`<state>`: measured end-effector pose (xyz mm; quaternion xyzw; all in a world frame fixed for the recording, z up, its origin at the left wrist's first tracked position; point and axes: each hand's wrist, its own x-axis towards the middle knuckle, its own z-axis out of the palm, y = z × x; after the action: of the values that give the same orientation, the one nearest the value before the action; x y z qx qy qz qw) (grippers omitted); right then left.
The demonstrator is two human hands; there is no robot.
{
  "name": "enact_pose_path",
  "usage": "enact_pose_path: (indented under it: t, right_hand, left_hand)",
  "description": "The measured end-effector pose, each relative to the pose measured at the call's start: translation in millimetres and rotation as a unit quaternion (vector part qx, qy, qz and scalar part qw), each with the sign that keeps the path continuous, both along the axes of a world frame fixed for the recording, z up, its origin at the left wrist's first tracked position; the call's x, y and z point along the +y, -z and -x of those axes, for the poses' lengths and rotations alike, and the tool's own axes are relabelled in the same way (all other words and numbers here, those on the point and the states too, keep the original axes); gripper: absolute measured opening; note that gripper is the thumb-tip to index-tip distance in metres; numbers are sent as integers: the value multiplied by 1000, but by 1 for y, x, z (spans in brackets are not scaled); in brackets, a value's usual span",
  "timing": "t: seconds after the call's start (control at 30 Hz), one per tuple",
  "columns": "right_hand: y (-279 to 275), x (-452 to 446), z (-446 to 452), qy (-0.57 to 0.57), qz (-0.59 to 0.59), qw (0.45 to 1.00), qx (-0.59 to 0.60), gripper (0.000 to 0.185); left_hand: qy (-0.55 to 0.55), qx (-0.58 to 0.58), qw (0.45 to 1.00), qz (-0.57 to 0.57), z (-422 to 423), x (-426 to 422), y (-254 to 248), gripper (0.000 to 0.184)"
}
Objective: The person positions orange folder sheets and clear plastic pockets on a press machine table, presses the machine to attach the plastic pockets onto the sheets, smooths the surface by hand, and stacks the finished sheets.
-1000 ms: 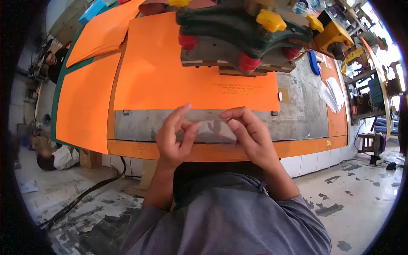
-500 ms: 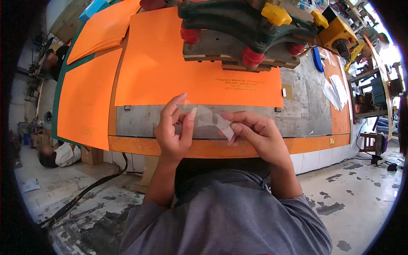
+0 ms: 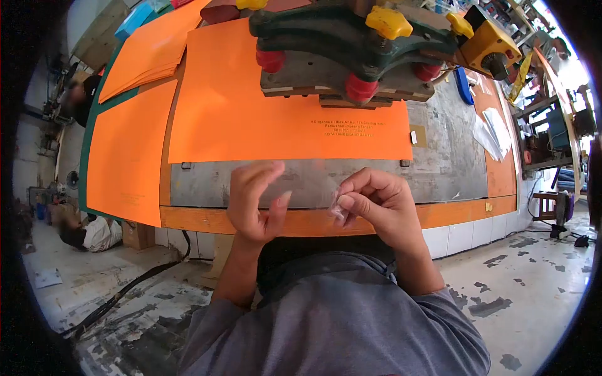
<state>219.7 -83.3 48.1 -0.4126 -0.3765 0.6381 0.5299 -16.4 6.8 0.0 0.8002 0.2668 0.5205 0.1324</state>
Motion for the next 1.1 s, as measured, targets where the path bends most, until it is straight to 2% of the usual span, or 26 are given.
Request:
enact_pose_path:
  t: [0.07, 0.17, 0.23, 0.27, 0.33, 0.4, 0.47, 0.6, 0.7, 0.77, 0.8, 0.83, 0.9, 0.97, 1.03, 1.1]
  right_hand:
    - [-2, -2, 3, 14, -8, 1000, -3, 13]
    - [-4, -8, 8, 37, -14, 999, -17, 12]
    - [1, -10, 10, 45, -45, 993, -102, 14]
    - [2, -9, 12, 45, -45, 993, -101, 14]
    - [3, -8, 17, 55, -102, 988, -101, 16]
    - [5, -8, 14, 43, -106, 989, -96, 17]
    - [6, -7, 13, 32, -110, 989, -91, 18]
    - [8, -8, 10, 35, -118, 987, -106, 19]
    - [10, -9, 7, 33, -123, 985, -119, 20]
    - [6, -11, 4, 26, -126, 983, -130, 20]
    - [4, -11, 1, 25, -124, 981, -145, 20]
    - [2, -12, -3, 23, -122, 979, -160, 20]
    - [6, -15, -16, 44, -112, 975, -186, 20]
    - [10, -18, -34, 85, -117, 964, -224, 18]
    - [4, -23, -59, 145, -73, 959, -231, 16]
    - [1, -30, -88, 197, -32, 953, -229, 14]
  left_hand:
    - [35, -2, 999, -7, 5, -7, -2, 34]
    - [108, 16, 993, 47, 2, -20, -15, 45]
    - [144, 19, 979, 147, -8, -33, -25, 60]
    - [144, 19, 978, 147, -13, -41, -26, 60]
    - [152, -16, 964, 218, -22, -56, -25, 67]
    - [130, -26, 971, 199, -25, -61, -19, 60]
    - [106, -47, 955, 274, -22, -64, -10, 50]
    - [111, -19, 963, 243, -17, -59, -14, 39]
    - [113, 0, 953, 280, -17, -58, -16, 28]
    - [106, -25, 963, 246, -22, -55, -19, 21]
    - [118, -27, 961, 248, -20, -55, -15, 21]
    - [76, -32, 969, 232, -12, -55, -8, 18]
    - [44, -116, 962, 244, -10, -55, 0, 15]
    - [65, -196, 938, 277, -10, -50, -4, 16]
    - [27, -214, 949, 231, -2, -39, -10, 21]
    - [23, -209, 949, 237, -3, -35, -14, 23]
